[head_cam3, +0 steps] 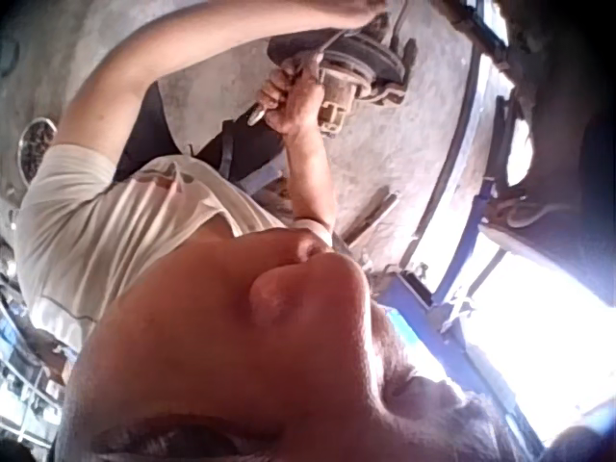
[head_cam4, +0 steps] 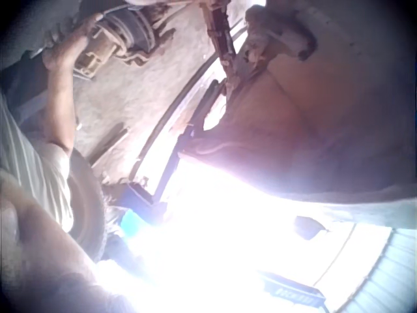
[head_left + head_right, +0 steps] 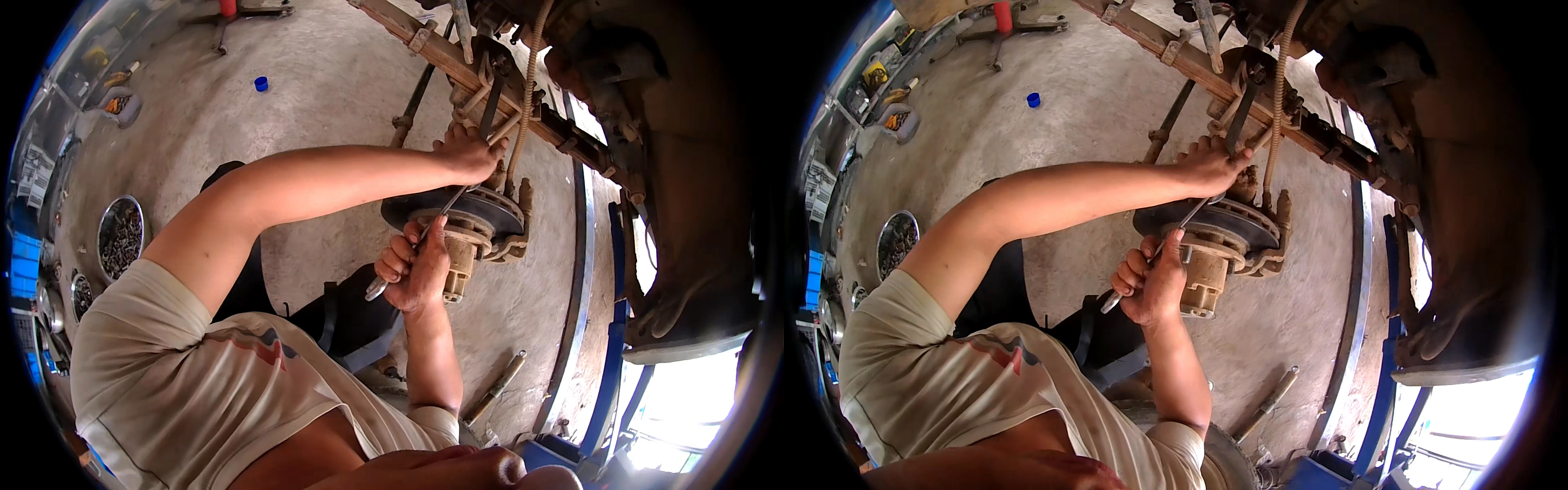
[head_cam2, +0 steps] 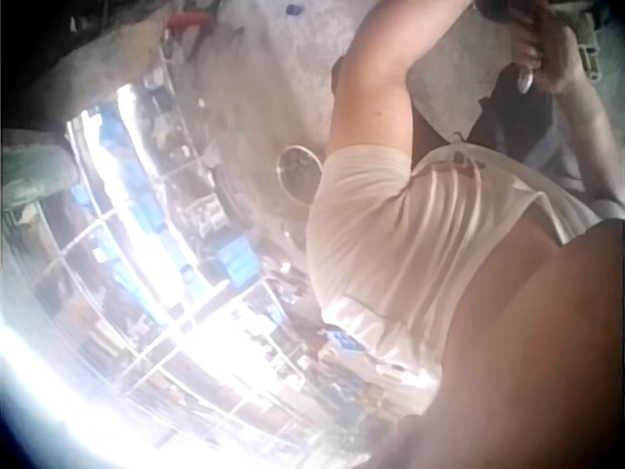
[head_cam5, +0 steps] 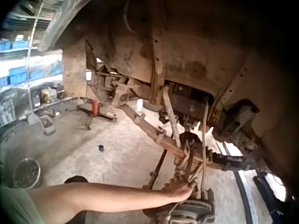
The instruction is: The person uses a wrench to loosen and tighten bolts on a vehicle's brake and suspension assembly. They repeatedly adjust the tool and reposition their hands to access different fasteners on the caliper and surrounding components.
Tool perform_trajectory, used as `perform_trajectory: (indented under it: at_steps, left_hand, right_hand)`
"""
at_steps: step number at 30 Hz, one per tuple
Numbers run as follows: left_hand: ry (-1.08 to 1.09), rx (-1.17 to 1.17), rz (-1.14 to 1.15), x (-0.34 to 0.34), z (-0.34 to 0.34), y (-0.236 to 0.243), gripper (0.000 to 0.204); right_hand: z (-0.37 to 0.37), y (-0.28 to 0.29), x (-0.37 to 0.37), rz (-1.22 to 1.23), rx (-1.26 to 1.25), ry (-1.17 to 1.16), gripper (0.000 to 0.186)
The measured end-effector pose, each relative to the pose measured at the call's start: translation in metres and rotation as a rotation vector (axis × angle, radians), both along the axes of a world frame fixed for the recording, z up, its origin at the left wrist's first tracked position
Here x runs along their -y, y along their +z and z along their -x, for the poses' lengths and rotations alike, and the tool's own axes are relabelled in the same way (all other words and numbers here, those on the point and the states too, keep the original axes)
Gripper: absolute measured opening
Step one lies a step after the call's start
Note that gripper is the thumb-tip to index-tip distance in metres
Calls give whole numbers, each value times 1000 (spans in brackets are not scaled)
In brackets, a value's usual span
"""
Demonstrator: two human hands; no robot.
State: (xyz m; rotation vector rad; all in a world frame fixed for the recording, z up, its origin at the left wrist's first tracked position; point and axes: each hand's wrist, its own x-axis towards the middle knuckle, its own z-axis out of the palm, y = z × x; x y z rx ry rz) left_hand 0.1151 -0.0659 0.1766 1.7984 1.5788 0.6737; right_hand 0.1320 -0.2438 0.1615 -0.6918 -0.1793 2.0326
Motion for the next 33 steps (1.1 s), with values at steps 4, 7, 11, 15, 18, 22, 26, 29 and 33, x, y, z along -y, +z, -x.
perform_trajectory:
  at_steps: [4,7,11,15,18,22,26,29,33]
  left_hand:
    - [-31,-35,62,3,-13,13,92]
    - [-80,-37,86,4,-13,21,96]
    - [-85,-103,92,-1,-19,20,91]
    - [-52,28,100,-18,-13,11,81]
    - [-87,243,46,-27,0,12,56]
    - [24,392,97,-44,-1,10,51]
    - [-3,592,100,-76,-6,-16,41]
    - [-122,639,125,-62,9,-8,43]
    - [-303,567,48,-40,46,39,43]
  right_hand:
    - [-20,3,4,2,36,48,55]
    - [-32,5,4,11,19,82,55]
    - [-32,3,5,17,-15,73,54]
    - [-23,0,3,-20,-40,42,53]
    - [-20,3,4,-49,-109,10,52]
    - [6,7,0,-86,-91,-80,51]
    - [45,-15,-17,-170,0,-191,54]
    - [70,-33,-31,-201,89,-283,54]
    - [91,-48,-37,-213,12,-263,55]
